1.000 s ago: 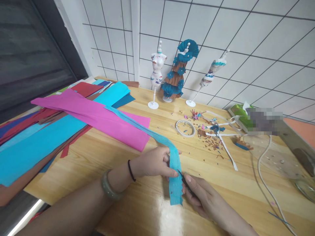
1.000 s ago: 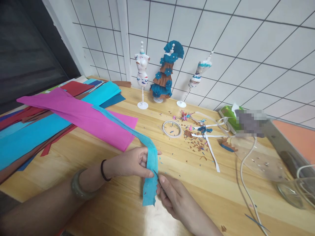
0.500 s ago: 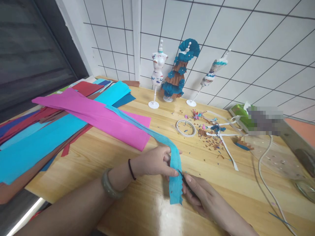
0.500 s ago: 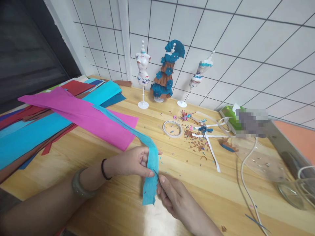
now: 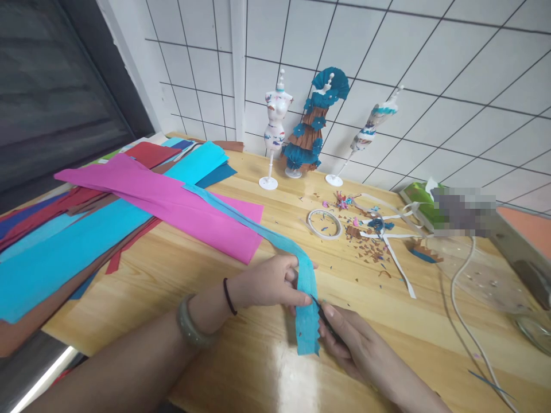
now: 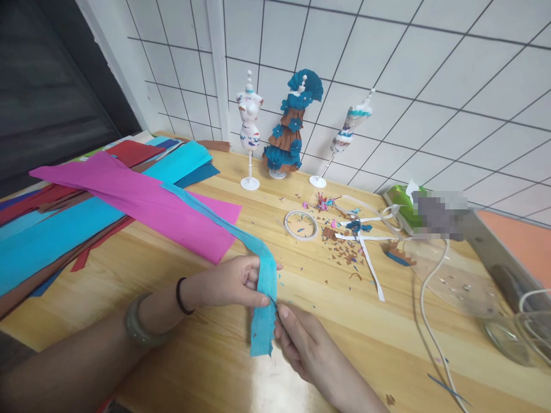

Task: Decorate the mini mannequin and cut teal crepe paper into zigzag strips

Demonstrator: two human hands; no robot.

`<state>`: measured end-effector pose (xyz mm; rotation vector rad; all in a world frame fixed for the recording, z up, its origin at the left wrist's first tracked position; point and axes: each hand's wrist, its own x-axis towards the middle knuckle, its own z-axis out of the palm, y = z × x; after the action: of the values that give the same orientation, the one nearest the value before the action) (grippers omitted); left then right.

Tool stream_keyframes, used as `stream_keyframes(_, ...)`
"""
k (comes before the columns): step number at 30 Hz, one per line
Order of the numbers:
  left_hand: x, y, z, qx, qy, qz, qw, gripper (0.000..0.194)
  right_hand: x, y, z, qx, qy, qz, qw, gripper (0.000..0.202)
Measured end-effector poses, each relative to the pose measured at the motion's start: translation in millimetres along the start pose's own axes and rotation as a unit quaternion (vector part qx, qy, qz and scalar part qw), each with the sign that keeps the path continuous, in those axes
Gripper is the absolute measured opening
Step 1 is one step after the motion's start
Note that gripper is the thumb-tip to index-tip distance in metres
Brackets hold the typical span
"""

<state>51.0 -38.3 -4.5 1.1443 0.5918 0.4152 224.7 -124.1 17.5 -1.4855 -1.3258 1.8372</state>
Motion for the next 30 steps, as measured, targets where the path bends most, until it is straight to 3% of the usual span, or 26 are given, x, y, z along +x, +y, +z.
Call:
stream_keyframes(7,0,0,0.2,-0.014,0.005,-0.016,1.0,0.056,2,5,-1,-0.004,0.014,-0.017,1.0,0.049)
stream_keyframes(12,-2,5,2.8,-0.022,0.007,-0.018,1.0,0.047,4,4,-1,0.0,0.023,-0.023,0.999,0.047)
stream_keyframes(20,-2,5,1.4,-0.008,0.004,-0.024,1.0,0.051,5,7,0,0.0,0.031,-0.02,0.999,0.048)
stream_keyframes(30,-4,12,5.3,0.019,0.039,-0.059,0.997,0.076,7,9,0,0.028,0.056,-0.025,0.998,0.049)
